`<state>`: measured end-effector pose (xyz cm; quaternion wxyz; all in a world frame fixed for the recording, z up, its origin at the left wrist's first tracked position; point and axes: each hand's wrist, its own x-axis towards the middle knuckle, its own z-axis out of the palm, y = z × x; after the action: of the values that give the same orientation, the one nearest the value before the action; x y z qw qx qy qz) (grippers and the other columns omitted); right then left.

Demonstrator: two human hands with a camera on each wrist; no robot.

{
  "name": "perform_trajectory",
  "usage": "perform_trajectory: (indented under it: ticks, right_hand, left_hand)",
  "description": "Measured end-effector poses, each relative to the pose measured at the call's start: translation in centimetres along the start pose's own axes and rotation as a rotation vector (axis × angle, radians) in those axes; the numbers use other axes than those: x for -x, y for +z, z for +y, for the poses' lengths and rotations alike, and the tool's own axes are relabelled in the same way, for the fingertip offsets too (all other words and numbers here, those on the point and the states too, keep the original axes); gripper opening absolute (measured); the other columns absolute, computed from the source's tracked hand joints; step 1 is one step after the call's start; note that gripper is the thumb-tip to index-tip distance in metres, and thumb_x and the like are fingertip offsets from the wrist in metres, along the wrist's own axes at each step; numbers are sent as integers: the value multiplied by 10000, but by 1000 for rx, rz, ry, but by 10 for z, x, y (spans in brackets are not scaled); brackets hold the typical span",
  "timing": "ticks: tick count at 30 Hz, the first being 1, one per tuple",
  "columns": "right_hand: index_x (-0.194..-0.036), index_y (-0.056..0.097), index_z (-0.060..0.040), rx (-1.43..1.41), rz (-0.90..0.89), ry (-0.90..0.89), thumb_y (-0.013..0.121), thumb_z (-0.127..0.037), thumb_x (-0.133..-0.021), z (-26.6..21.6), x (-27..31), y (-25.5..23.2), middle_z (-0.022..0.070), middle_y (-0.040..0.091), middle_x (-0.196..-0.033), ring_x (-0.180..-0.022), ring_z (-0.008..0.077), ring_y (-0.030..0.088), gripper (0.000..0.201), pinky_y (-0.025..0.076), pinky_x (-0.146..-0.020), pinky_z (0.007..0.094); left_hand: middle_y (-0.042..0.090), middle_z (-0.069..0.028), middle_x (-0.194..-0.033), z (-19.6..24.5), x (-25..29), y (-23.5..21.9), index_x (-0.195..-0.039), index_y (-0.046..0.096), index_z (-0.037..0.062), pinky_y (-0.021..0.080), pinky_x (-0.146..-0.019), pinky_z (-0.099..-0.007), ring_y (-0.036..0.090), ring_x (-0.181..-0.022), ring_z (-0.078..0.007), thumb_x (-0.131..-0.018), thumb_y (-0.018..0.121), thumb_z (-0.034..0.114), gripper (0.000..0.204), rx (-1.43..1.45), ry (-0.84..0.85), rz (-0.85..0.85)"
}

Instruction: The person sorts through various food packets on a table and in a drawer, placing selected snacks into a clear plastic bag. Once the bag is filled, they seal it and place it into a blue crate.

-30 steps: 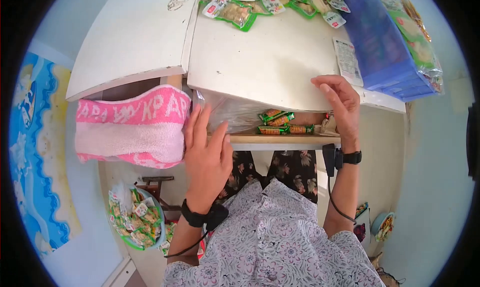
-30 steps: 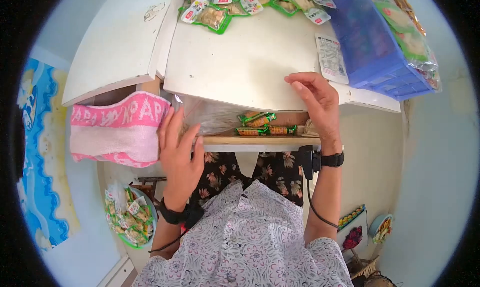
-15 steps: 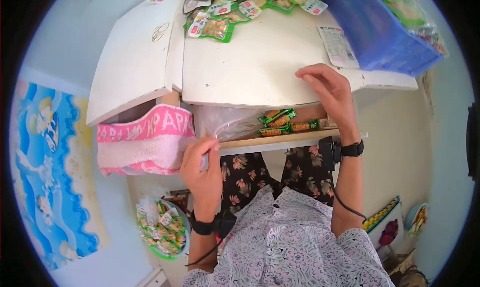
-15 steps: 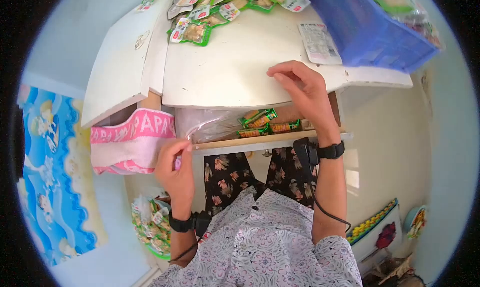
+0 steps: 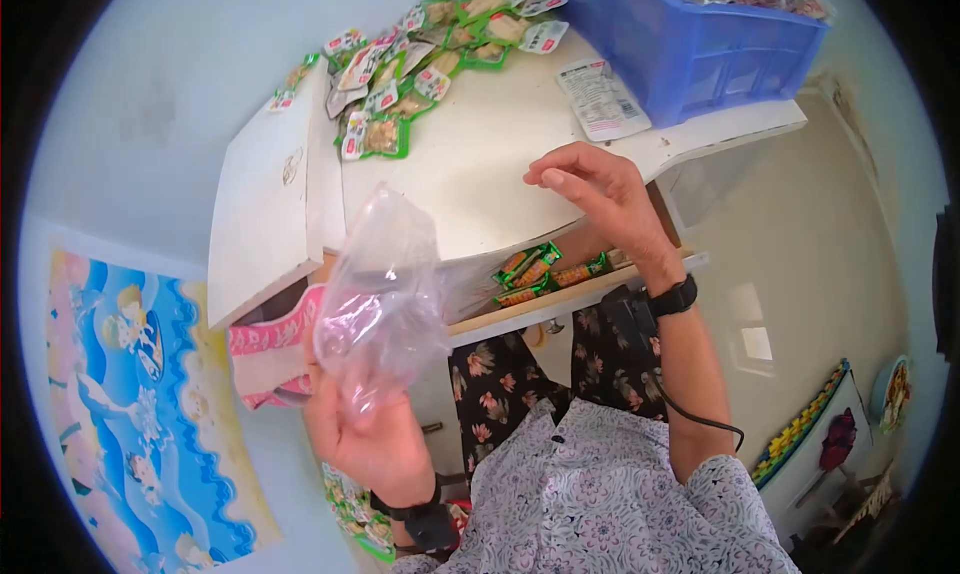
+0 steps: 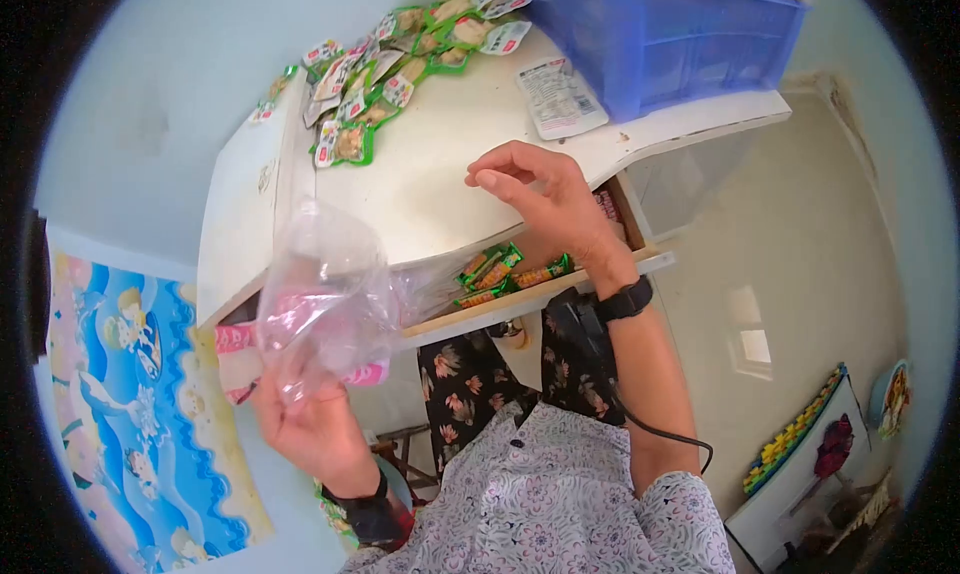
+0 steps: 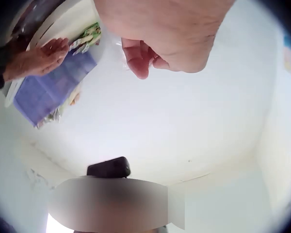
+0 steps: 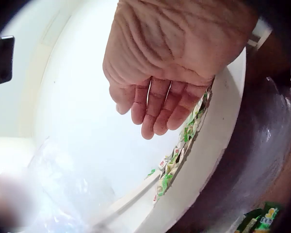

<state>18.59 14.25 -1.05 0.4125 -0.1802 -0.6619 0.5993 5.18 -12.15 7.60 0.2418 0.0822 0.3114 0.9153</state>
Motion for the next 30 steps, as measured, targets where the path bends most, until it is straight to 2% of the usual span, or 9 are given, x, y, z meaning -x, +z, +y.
perform_trajectory:
  ticks: [1, 4, 10, 12, 16, 22, 25, 27, 30]
  right_hand:
    - [-1098, 725, -8, -32, 1, -12, 650, -184, -1003, -2, -1, -2, 72, 740, -1098, -1061, 147, 662, 214, 510, -965, 315]
    - [-1183, 695, -11, -150, -7, -32, 628, -227, -1016, -5, 7, -4, 96, 727, -1169, -1133, 168, 645, 281, 497, -1001, 335]
    - [-1540, 379, -45, -400, -49, 65, 659, -302, -1019, -5, 21, 17, 127, 643, -1291, -1222, 194, 584, 645, 480, -1062, 362]
    - [-1563, 314, -36, -506, -8, 157, 735, -259, -970, 3, 20, 25, 123, 648, -1223, -1039, 171, 649, 761, 591, -783, 336]
    - [-1373, 520, -7, -525, -42, 216, 710, -122, -946, -2, 21, 24, 96, 709, -987, -842, 112, 678, 482, 531, -646, 251]
    - [-1071, 667, -8, -301, 39, 98, 705, -130, -961, -4, 22, 27, 35, 676, -882, -777, 88, 630, 169, 513, -662, 261]
    - [-1031, 685, -37, -251, 1, 39, 707, -159, -982, -1, 24, 24, -33, 632, -801, -705, 49, 579, 133, 473, -604, 224]
    - [-956, 677, -48, -197, 79, 120, 723, -151, -956, -8, 24, 14, -45, 624, -755, -657, 24, 538, 113, 427, -548, 204]
    - [-1003, 683, -60, -296, 221, 173, 704, -127, -968, -3, 24, 10, -42, 647, -775, -664, 18, 552, 78, 416, -544, 192]
  left_hand:
    - [590, -115, -1198, 1, 2, 3, -1511, 398, -8, 513, -891, -365, 536, -923, -177, -935, 548, 48, 597, 98, -13, 30]
    - [559, -168, -1107, 8, -4, 12, -1512, 343, -96, 521, -752, -329, 549, -902, -190, -943, 528, -38, 602, 579, -137, -354]
    - [553, -169, -1140, -13, -39, -30, -1497, 375, -73, 505, -791, -359, 548, -895, -199, -945, 515, -46, 571, 547, -260, -288]
    - [568, -177, -1229, -24, -46, -39, -1480, 408, -42, 501, -785, -339, 559, -909, -193, -936, 544, -22, 560, 472, -353, -204]
    - [580, -156, -1311, -48, -46, -33, -1469, 437, -11, 493, -788, -341, 579, -973, -191, -979, 590, 78, 521, 168, -361, -317]
    - [596, -90, -1266, -39, -54, -41, -1413, 518, 29, 489, -829, -335, 578, -1073, -170, -1042, 613, 222, 428, -362, -311, -150]
    - [585, -132, -1369, -46, -53, -73, -1404, 528, 28, 514, -933, -396, 577, -1182, -207, -1030, 623, 215, 428, -554, -73, -185]
    - [614, -78, -1225, -54, -41, -51, -1303, 579, 34, 508, -844, -340, 592, -1053, -157, -1042, 618, 221, 323, -706, 147, -187]
    - [644, -29, -1086, -48, -45, -45, -1194, 621, 36, 500, -776, -284, 594, -931, -105, -1045, 619, 207, 227, -605, 54, -107]
